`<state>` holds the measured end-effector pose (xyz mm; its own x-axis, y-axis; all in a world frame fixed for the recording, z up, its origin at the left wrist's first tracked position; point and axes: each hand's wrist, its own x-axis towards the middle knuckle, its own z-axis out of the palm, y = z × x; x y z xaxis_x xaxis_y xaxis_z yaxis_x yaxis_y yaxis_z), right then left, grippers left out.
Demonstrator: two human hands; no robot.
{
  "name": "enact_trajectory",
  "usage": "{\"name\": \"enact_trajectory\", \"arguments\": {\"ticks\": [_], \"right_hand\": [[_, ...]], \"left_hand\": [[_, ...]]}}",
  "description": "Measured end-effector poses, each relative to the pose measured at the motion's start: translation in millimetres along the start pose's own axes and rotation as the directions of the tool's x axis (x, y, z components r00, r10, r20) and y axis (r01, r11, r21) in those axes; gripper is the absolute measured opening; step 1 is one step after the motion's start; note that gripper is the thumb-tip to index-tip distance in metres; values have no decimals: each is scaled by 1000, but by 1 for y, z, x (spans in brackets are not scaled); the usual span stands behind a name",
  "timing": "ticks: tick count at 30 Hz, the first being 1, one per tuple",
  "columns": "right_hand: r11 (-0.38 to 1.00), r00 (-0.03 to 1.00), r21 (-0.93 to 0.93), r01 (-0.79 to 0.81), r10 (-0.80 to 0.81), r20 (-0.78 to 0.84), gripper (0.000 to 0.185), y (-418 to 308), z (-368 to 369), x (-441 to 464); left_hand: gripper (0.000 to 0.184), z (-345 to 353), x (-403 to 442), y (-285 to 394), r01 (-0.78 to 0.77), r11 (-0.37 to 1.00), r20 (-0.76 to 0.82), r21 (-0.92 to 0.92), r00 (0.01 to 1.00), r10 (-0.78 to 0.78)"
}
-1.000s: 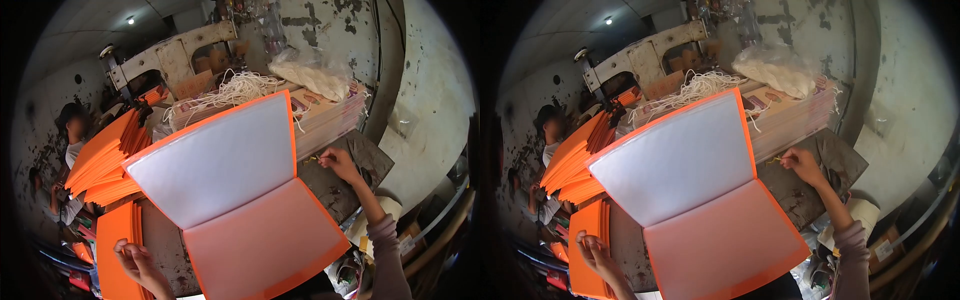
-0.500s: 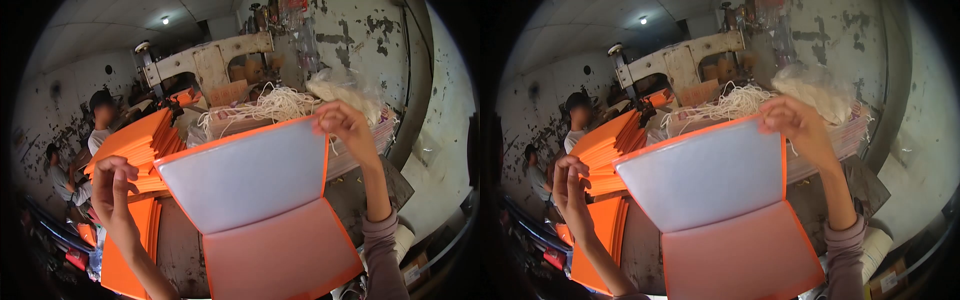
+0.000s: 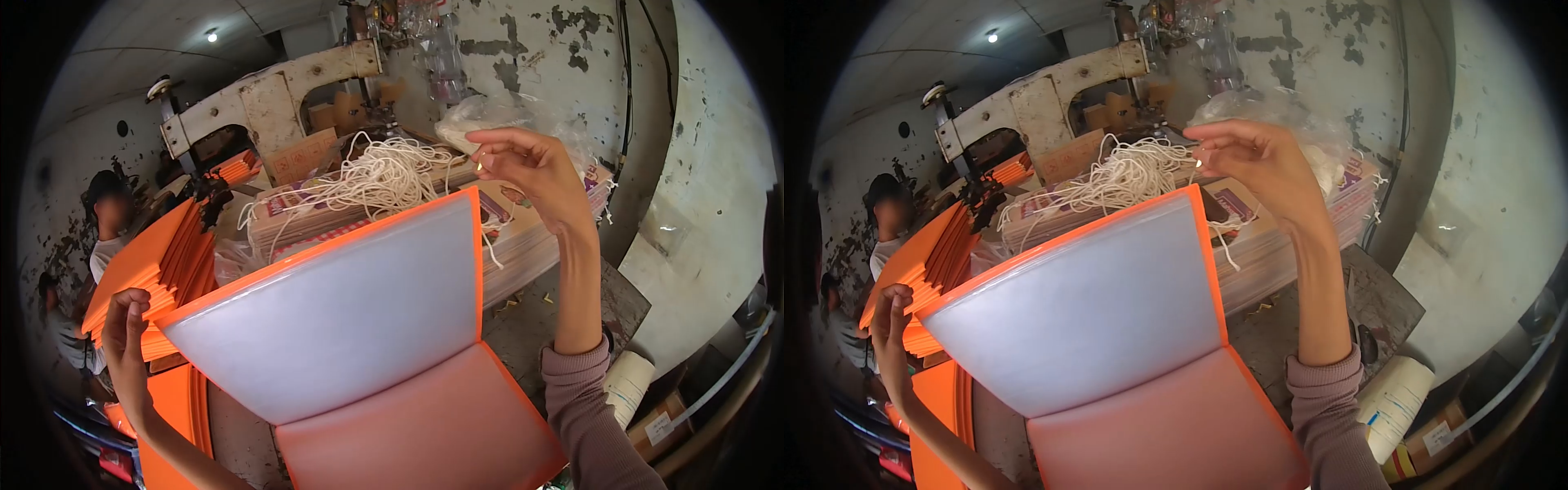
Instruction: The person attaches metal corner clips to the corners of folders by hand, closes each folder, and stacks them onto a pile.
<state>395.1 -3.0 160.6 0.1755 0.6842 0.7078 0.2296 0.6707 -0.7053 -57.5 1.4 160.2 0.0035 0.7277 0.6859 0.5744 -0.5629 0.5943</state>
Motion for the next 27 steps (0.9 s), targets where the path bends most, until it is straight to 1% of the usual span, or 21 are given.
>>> {"name": "enact_trajectory", "arguments": {"ticks": [1, 2, 4, 6, 8, 9, 11, 15, 18, 21, 23, 27], "right_hand": [[997, 997, -51, -51, 53, 50, 13, -6, -2, -2], [990, 989, -103, -101, 111, 97, 13, -10, -4, -4], [986, 984, -103, -129, 140, 108, 14, -13, -5, -6], [984, 979, -100, -150, 162, 122, 15, -13, -5, -6], [982, 975, -154, -114, 140, 172, 11, -12, -7, -5], [982, 975, -152, -114, 140, 171, 11, -11, -7, -4], [963, 961, -234, -132, 182, 207, 9, -7, -8, -3], [967, 957, -214, -141, 189, 221, 11, -5, -11, -3], [965, 955, -220, -142, 192, 227, 13, -4, -15, -3], [976, 953, -191, -106, 155, 260, 14, -4, -16, -3], [969, 944, -210, -130, 186, 273, 14, -4, -16, -2], [967, 933, -201, -154, 209, 291, 14, 0, -15, -1]], "left_hand": [[22, 3, 1, -2, -3, 999, 92, -32, 996, 6], [22, 6, 0, -1, -1, 1000, 101, -31, 995, 4], [16, 15, -2, 9, -6, 1000, 156, 15, 988, 4], [18, 16, -3, 7, 0, 999, 172, 35, 985, -6], [18, 17, -3, 8, 6, 1000, 180, 24, 984, -10], [18, 16, -3, 9, 5, 1000, 180, 25, 984, -9], [18, 15, -3, 8, 0, 999, 170, 34, 985, -6], [18, 12, -2, 6, 21, 999, 188, 38, 982, -28], [19, 11, -2, 5, 38, 999, 188, 1, 981, -38], [20, 10, -3, 6, 46, 999, 225, -12, 973, -42], [21, 10, -3, 6, 74, 996, 246, -49, 967, -60], [19, 11, -4, 6, 79, 997, 237, -21, 969, -72]]}}
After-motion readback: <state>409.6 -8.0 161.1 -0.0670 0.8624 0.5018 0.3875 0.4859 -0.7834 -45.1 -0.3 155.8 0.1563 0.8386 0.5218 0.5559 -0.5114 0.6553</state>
